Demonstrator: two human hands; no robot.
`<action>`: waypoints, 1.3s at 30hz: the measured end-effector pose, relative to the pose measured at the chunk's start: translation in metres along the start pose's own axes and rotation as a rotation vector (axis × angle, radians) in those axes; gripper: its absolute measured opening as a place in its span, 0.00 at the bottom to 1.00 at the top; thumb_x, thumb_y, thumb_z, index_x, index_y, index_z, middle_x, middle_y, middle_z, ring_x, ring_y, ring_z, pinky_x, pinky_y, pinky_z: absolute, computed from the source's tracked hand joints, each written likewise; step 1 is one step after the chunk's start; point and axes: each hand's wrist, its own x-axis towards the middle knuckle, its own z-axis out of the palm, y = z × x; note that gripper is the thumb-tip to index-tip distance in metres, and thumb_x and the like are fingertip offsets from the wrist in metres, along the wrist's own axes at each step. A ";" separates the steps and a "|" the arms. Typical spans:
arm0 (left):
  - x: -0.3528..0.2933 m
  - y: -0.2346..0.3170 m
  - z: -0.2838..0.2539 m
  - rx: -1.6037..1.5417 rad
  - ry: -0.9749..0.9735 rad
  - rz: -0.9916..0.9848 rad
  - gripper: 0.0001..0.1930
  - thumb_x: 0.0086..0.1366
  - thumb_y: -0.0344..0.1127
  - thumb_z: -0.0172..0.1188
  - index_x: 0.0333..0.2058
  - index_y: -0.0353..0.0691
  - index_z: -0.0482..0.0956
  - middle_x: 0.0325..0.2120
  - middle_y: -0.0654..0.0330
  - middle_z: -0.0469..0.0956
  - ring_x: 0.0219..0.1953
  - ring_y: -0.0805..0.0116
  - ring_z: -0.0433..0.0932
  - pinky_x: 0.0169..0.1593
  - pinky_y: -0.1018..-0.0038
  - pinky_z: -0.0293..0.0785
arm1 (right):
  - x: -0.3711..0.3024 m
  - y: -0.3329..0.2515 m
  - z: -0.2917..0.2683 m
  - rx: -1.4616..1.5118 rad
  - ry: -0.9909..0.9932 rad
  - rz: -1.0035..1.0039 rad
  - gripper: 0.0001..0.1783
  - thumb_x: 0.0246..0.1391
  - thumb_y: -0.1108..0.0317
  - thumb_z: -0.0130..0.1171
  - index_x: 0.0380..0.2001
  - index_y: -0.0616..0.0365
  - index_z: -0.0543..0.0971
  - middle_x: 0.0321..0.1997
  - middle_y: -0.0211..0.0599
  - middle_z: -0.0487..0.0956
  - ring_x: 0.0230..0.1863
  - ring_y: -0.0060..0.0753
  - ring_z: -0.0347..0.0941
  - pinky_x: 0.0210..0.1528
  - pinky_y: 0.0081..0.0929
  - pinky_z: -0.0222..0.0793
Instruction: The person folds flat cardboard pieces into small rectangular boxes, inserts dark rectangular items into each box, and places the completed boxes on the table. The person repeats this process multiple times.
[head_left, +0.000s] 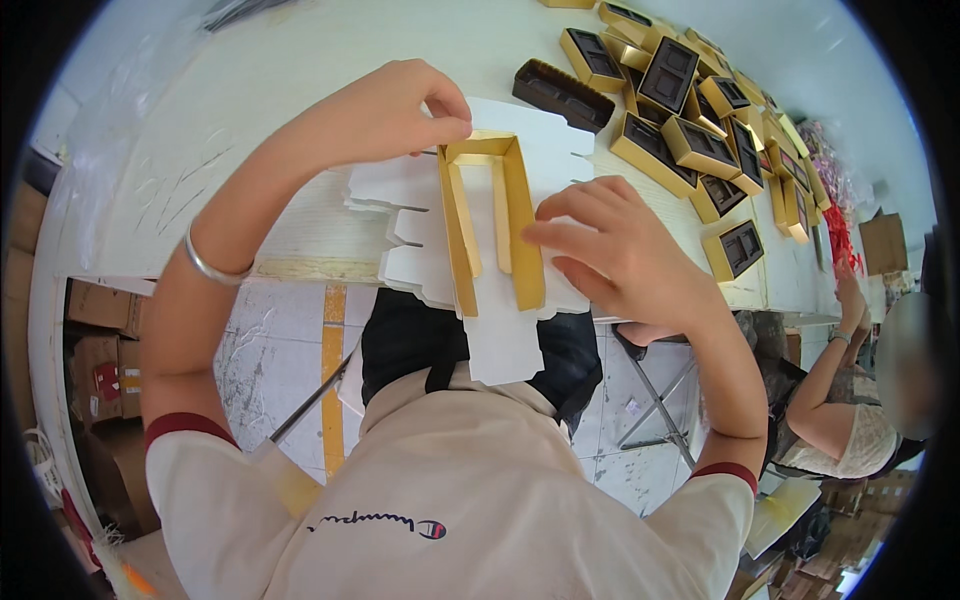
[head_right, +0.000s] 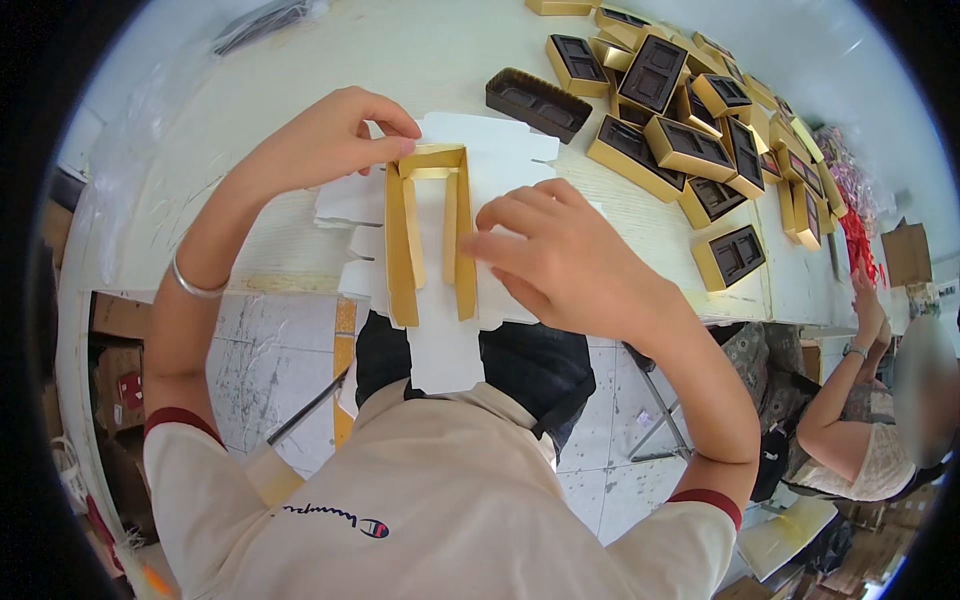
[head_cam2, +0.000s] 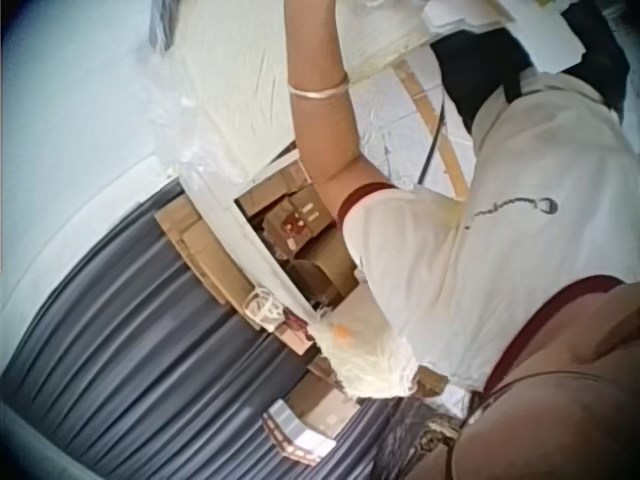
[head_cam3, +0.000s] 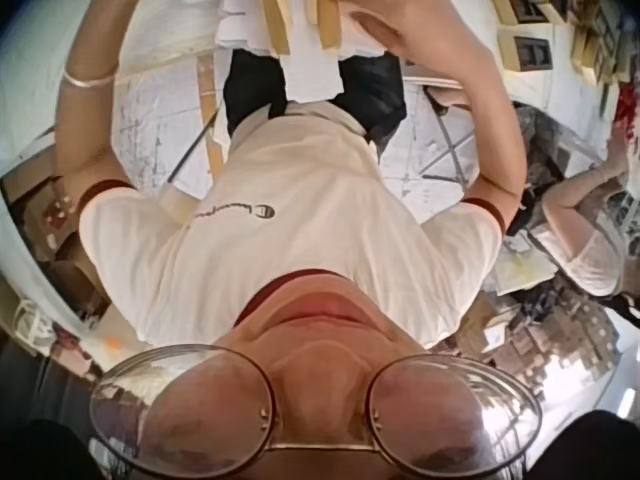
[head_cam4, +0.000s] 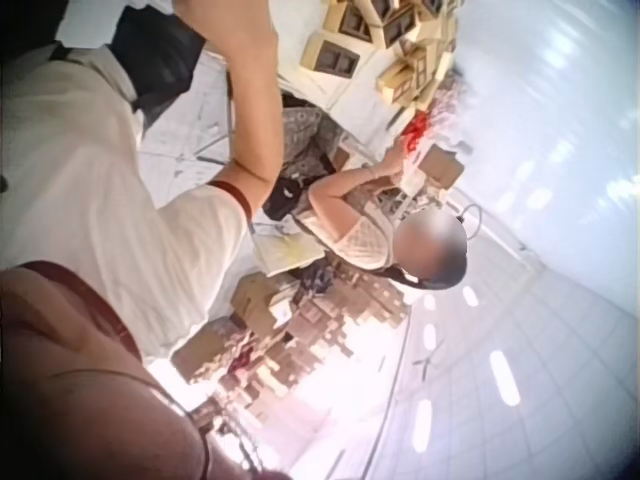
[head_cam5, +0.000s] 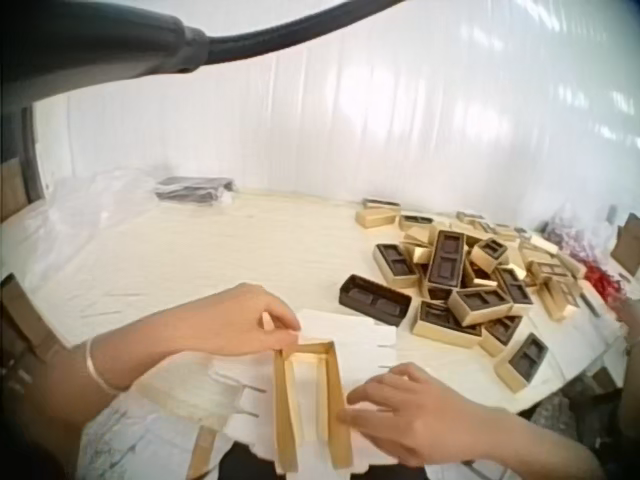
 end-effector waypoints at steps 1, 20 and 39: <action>0.006 0.001 -0.002 -0.016 -0.075 -0.038 0.20 0.62 0.44 0.59 0.45 0.34 0.78 0.35 0.58 0.79 0.23 0.74 0.73 0.27 0.77 0.72 | 0.003 0.002 -0.001 0.021 0.052 0.033 0.17 0.42 0.72 0.65 0.39 0.56 0.77 0.38 0.36 0.75 0.42 0.39 0.72 0.45 0.35 0.64; -0.024 -0.002 0.029 -0.767 -0.090 -0.117 0.27 0.61 0.31 0.60 0.58 0.38 0.62 0.18 0.67 0.68 0.21 0.79 0.66 0.25 0.82 0.61 | 0.085 0.049 0.037 -0.144 0.006 0.086 0.04 0.44 0.70 0.61 0.23 0.59 0.81 0.22 0.39 0.78 0.27 0.39 0.74 0.34 0.31 0.69; -0.036 0.005 0.016 -0.211 0.128 -0.026 0.20 0.58 0.31 0.62 0.50 0.41 0.72 0.34 0.61 0.75 0.25 0.80 0.71 0.26 0.81 0.68 | 0.057 0.039 0.002 -0.248 0.299 0.076 0.13 0.46 0.75 0.60 0.39 0.56 0.79 0.34 0.38 0.77 0.38 0.38 0.72 0.43 0.36 0.63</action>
